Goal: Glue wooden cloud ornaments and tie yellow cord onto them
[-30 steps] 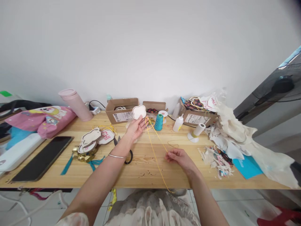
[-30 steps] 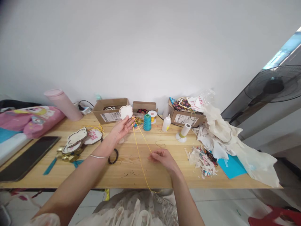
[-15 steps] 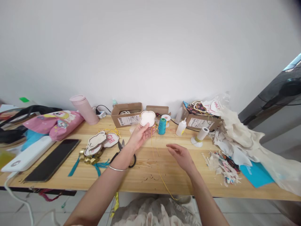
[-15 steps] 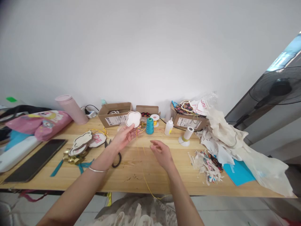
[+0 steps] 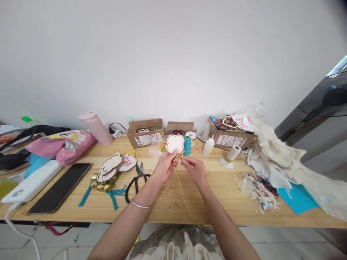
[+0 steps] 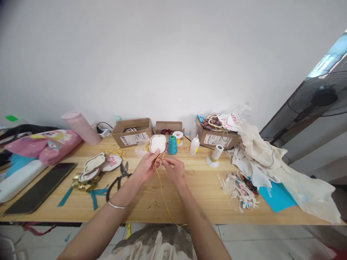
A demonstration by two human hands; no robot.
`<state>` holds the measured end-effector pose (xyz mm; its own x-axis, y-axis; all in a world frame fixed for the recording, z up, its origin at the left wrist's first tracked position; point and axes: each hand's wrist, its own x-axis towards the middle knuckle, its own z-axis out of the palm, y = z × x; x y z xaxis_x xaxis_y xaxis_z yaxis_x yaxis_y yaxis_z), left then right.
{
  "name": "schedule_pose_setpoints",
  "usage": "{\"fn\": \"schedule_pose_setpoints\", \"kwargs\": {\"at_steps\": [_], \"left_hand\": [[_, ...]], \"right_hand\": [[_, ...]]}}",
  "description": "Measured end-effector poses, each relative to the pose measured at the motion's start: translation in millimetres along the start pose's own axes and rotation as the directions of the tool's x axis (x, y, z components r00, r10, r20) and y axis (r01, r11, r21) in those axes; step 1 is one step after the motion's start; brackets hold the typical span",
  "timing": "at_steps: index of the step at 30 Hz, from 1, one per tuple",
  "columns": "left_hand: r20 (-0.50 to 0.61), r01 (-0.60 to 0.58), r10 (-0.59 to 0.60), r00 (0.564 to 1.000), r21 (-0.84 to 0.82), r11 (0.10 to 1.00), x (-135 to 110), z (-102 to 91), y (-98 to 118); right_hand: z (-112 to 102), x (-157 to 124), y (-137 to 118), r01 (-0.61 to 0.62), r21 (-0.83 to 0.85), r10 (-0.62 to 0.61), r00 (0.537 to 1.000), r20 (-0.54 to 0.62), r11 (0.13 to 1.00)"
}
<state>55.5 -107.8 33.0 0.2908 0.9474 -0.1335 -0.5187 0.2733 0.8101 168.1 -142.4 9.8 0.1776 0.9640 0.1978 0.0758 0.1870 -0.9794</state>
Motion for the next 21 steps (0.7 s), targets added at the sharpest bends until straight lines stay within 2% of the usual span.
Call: {"fn": "schedule_pose_setpoints", "kwargs": {"at_steps": [3, 6, 8, 12, 14, 16, 21], "left_hand": [[-0.044, -0.008, 0.008, 0.999, -0.009, 1.0, -2, 3.3, -5], [-0.109, 0.001, 0.0, 0.994, 0.011, 1.0, -5, 3.8, -6], [-0.112, -0.002, 0.003, 0.994, 0.006, 1.0, -6, 2.1, -8], [-0.067, -0.001, -0.002, 0.998, -0.048, 0.999, -7, -2.5, -13], [-0.074, 0.013, -0.017, 0.997, -0.062, 0.998, -7, -4.4, -16], [-0.084, 0.021, -0.027, 0.996, -0.071, 0.997, -7, -6.4, -18], [-0.074, 0.068, -0.073, 0.995, -0.069, 0.995, -8, -13.0, -20]], "right_hand": [[3, -2, 4, -0.042, 0.045, 0.041, 0.999, 0.023, 0.998], [3, -7, 7, -0.073, 0.097, 0.079, 0.996, -0.052, 0.993], [4, -12, 7, -0.076, 0.098, 0.085, 0.992, -0.094, 0.992], [10, -24, 12, -0.077, -0.099, 0.072, 0.996, -0.055, 0.992], [13, -27, 18, -0.059, -0.215, 0.054, 0.998, -0.028, 0.975], [14, -27, 24, -0.048, -0.26, 0.045, 0.999, -0.016, 0.964], [12, -24, 32, -0.071, -0.135, 0.076, 0.997, 0.029, 0.988]]}}
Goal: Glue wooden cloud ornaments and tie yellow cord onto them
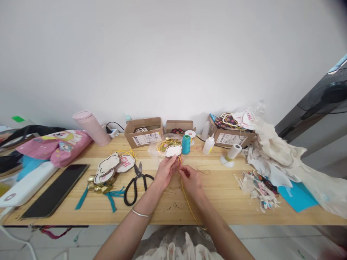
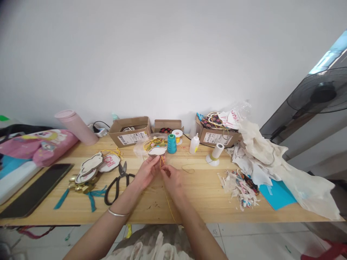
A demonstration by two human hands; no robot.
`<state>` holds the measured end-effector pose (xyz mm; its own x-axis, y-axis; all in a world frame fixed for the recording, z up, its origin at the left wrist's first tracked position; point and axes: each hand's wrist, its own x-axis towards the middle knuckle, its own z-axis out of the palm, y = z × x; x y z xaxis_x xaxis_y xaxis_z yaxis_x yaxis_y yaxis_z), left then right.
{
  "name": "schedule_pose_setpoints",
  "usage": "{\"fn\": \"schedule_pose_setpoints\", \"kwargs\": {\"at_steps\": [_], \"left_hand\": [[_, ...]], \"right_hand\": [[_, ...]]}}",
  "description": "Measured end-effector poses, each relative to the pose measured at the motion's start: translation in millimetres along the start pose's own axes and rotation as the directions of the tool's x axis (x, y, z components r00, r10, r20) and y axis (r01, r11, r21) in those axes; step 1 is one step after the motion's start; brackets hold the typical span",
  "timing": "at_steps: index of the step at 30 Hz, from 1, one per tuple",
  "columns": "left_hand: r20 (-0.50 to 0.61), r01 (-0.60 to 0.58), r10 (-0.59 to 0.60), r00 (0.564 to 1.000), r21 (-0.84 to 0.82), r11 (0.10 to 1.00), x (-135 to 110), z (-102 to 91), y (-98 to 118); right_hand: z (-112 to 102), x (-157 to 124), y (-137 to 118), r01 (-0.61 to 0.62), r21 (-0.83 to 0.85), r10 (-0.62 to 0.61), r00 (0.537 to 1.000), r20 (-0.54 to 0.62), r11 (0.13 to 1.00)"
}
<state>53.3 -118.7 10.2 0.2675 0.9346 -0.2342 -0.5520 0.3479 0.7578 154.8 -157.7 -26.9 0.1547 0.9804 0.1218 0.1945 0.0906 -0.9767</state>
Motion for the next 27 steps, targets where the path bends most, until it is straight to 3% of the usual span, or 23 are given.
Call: {"fn": "schedule_pose_setpoints", "kwargs": {"at_steps": [5, 11, 14, 20, 27], "left_hand": [[-0.001, 0.052, -0.052, 0.999, 0.037, 0.998, 6, -10.1, -1], [-0.017, 0.164, -0.163, 0.986, 0.038, 0.986, 14, -13.6, 5], [-0.022, 0.195, -0.197, 0.98, -0.049, 0.98, 16, -11.4, 13], [-0.061, 0.164, -0.175, 0.983, -0.157, 0.974, 26, -13.2, 21], [-0.077, 0.122, -0.135, 0.988, -0.157, 0.98, 33, -11.0, 17]], "right_hand": [[-5, 4, 7, -0.141, 0.243, 0.119, 0.987, 0.104, 0.96], [-23, 12, 4, -0.242, 0.136, 0.178, 0.912, 0.369, 0.961], [-36, 11, -8, -0.329, 0.259, 0.183, 0.869, 0.46, 0.908], [-58, -5, -32, -0.486, 0.384, 0.266, 0.824, 0.5, 0.785], [-61, -19, -25, -0.522, 0.455, 0.321, 0.834, 0.449, 0.721]]}}
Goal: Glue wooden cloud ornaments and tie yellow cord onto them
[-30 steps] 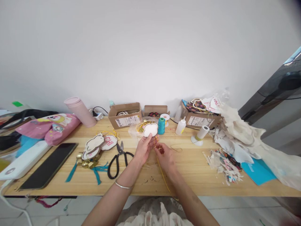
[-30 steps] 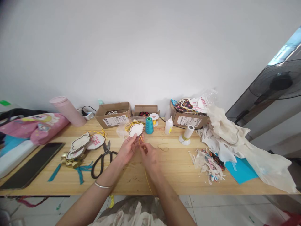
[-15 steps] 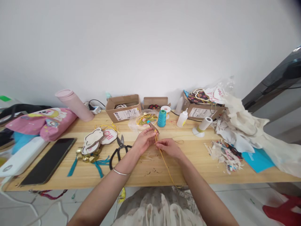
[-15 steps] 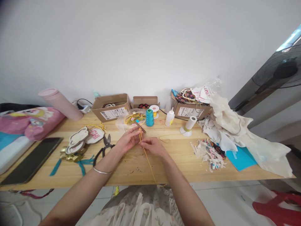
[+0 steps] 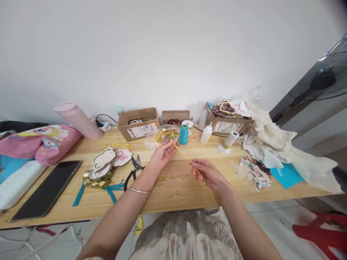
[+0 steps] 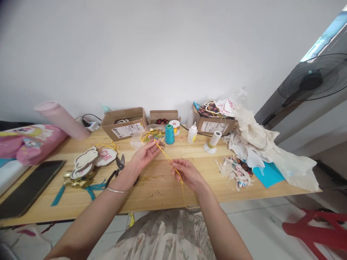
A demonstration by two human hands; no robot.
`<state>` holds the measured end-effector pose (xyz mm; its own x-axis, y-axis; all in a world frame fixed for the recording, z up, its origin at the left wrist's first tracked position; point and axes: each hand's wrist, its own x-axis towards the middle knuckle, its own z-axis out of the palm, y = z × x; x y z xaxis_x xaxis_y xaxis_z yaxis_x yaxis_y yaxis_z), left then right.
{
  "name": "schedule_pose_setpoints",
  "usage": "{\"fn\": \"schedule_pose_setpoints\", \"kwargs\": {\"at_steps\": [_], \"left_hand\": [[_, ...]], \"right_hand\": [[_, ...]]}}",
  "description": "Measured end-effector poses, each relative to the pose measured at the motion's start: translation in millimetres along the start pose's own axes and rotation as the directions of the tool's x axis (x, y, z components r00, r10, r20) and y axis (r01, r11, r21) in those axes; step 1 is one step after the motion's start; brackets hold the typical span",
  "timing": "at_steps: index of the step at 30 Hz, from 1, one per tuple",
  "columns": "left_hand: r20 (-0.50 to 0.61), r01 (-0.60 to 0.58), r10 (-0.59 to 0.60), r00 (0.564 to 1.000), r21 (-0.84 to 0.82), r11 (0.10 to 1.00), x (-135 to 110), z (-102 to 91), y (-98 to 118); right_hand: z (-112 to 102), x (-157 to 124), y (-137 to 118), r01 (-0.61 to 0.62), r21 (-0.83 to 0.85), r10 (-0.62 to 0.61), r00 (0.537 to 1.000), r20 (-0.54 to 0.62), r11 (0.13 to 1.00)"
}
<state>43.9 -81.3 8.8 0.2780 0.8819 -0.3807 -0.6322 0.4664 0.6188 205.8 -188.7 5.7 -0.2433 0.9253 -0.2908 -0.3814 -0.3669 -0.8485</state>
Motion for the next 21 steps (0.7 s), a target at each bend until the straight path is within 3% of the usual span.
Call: {"fn": "schedule_pose_setpoints", "kwargs": {"at_steps": [3, 5, 8, 10, 12, 16, 18, 21], "left_hand": [[0.002, -0.005, 0.005, 1.0, 0.003, 1.0, -3, 0.7, -1], [0.01, 0.0, 0.0, 1.0, 0.005, 1.0, -6, -1.5, -3], [-0.013, 0.029, -0.028, 1.0, 0.049, 0.998, -12, -8.7, -6], [-0.046, 0.073, -0.069, 0.997, 0.096, 0.993, -16, -14.5, -8], [-0.062, 0.136, -0.129, 0.99, 0.133, 0.982, -19, -18.8, -10], [-0.067, 0.288, -0.28, 0.958, 0.198, 0.937, -22, -19.2, -15], [-0.06, 0.34, -0.336, 0.94, 0.23, 0.912, -24, -16.1, -17], [-0.045, 0.346, -0.346, 0.937, 0.263, 0.901, -25, -12.4, -16]], "right_hand": [[0, -3, 4, 0.031, -0.125, -0.034, 0.999, -0.021, 0.992], [2, -4, 7, 0.113, -0.349, -0.142, 0.988, -0.057, 0.93], [6, -7, 10, 0.261, -0.701, -0.442, 0.893, -0.086, 0.664], [10, -8, 10, 0.306, -0.784, -0.568, 0.82, -0.072, 0.54], [14, -7, 8, 0.312, -0.757, -0.562, 0.822, -0.088, 0.575], [18, 10, 10, 0.189, -0.621, -0.329, 0.937, -0.118, 0.761], [16, 26, 14, 0.151, -0.65, -0.283, 0.953, -0.104, 0.745], [7, 48, 17, 0.135, -0.735, -0.318, 0.941, -0.115, 0.665]]}}
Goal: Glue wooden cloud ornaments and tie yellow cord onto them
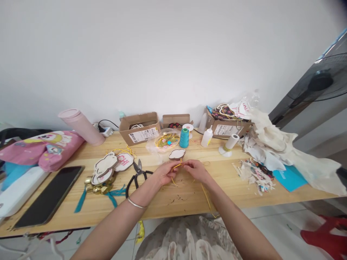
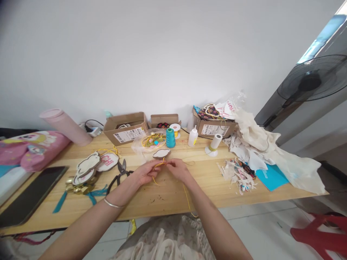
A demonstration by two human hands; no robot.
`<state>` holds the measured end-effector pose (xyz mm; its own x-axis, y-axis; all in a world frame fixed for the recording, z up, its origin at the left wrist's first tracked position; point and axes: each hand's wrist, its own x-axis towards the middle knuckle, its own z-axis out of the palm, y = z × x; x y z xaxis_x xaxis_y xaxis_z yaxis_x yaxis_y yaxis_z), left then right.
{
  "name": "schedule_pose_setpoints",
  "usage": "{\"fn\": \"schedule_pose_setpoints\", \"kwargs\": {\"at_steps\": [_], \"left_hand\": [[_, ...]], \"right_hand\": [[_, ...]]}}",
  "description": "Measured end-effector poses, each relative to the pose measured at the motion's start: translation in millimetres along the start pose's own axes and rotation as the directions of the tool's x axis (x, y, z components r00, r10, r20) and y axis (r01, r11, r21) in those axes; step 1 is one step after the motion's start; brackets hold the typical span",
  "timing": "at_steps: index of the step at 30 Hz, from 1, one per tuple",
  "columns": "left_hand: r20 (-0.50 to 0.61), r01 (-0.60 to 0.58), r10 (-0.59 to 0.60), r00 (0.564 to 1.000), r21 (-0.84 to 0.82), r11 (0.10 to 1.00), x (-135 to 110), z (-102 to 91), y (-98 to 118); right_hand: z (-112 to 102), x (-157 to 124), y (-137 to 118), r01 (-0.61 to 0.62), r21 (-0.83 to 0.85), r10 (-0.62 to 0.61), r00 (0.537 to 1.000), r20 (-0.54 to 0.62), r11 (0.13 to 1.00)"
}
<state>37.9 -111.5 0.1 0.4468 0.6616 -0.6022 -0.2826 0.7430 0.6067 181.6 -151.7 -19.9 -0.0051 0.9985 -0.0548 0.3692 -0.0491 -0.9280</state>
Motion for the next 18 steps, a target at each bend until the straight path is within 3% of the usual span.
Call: {"fn": "schedule_pose_setpoints", "kwargs": {"at_steps": [12, 16, 18], "left_hand": [[0.069, -0.08, 0.071, 0.995, 0.146, 0.986, 5, -5.4, -2], [0.051, -0.171, 0.164, 0.985, 0.224, 0.959, 6, -3.8, -5], [0.04, -0.231, 0.229, 0.973, 0.272, 0.934, 6, -1.8, -7]], "right_hand": [[2, 15, 15, 0.058, -0.024, -0.061, 0.984, -0.167, 0.998], [1, 8, 4, 0.134, -0.157, -0.179, 0.932, -0.315, 0.978], [0, 4, -4, 0.149, -0.238, -0.225, 0.915, -0.334, 0.96]]}}
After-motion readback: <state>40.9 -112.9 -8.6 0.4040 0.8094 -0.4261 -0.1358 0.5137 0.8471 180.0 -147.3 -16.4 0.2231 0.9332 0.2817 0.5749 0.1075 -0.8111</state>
